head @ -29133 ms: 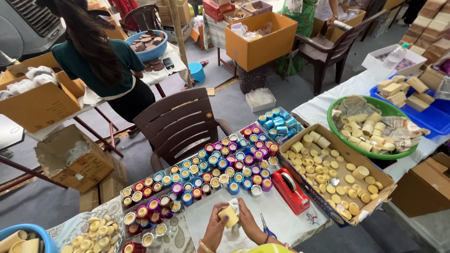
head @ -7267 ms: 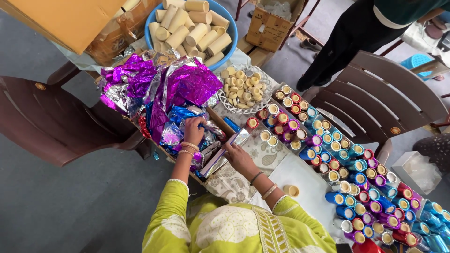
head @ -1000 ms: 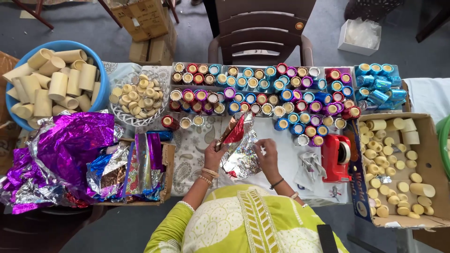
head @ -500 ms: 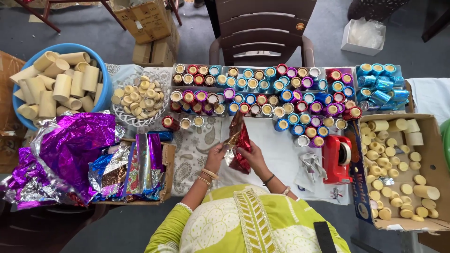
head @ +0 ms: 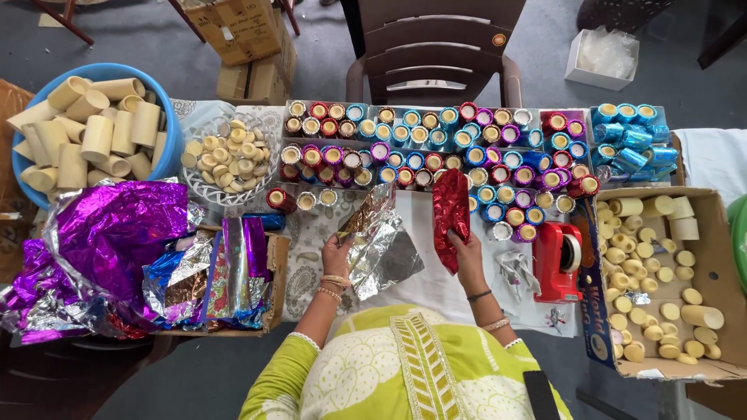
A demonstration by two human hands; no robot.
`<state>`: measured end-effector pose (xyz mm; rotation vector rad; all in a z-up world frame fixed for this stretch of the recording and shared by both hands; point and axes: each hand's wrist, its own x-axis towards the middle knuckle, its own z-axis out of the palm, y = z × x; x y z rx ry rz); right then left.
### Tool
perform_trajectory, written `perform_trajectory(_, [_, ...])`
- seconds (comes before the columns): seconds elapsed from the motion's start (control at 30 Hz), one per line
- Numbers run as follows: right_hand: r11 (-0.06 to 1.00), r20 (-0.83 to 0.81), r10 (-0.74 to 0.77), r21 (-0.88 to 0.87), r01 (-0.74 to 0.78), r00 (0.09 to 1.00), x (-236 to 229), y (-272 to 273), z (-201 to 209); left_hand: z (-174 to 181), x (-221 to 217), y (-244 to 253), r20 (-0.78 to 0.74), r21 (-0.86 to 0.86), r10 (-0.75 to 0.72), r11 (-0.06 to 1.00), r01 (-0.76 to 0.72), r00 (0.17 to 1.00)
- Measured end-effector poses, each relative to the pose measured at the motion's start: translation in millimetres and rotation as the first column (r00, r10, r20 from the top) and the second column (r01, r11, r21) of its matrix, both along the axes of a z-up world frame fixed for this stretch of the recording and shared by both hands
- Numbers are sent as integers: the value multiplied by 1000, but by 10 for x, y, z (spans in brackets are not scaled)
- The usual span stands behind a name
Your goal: The person sits at a table and wraps small cylindrical candle holders in shiny metallic foil. They select a candle holder, tear off a piece of foil, wrap it around the holder, and use scissors to trim the excess material. The wrapped items are placed on the table among other finished products.
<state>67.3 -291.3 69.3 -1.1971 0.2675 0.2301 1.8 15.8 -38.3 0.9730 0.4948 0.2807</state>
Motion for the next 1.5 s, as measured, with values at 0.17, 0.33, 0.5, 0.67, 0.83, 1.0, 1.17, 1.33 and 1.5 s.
perform_trajectory(0.17, [985, 75, 31, -173, -18, 997, -54, 12, 96, -120, -12, -77, -12, 31, -14, 999, 15, 1000])
perform_trajectory(0.33, [929, 176, 85, -371, -14, 981, -111, 152, 18, -43, 5, -145, 29, 107, -72, 992, 69, 997])
perform_trajectory(0.5, [829, 271, 237, -556, -49, 933, -169, 305, 209, 86, -22, -187, 13, 133, -84, 988, 82, 996])
perform_trajectory(0.67, [776, 284, 305, -628, -64, 909, -206, 450, 352, -494, -141, -79, -116, 155, -123, 978, 140, 986])
perform_trajectory(0.83, [726, 190, 376, -669, -160, 907, -254, 615, 44, -493, -335, -80, -333, 309, -100, 928, 209, 937])
perform_trajectory(1.0, [449, 194, 736, -857, -253, 649, -385, 894, -63, -79, -458, -186, -155, 937, 155, 336, 95, 976])
perform_trajectory(1.17, [399, 228, 839, -875, -273, 494, -489, 1098, -264, -125, -425, -346, -249, 371, -187, 888, 273, 950])
perform_trajectory(1.33, [276, 123, 930, -856, -438, 346, -460, 1108, -297, -441, -464, -225, -185, 375, -169, 898, 228, 968])
perform_trajectory(1.5, [474, 232, 825, -780, -409, 515, -393, 955, -358, -570, -618, 166, -168, 444, -61, 886, 130, 984])
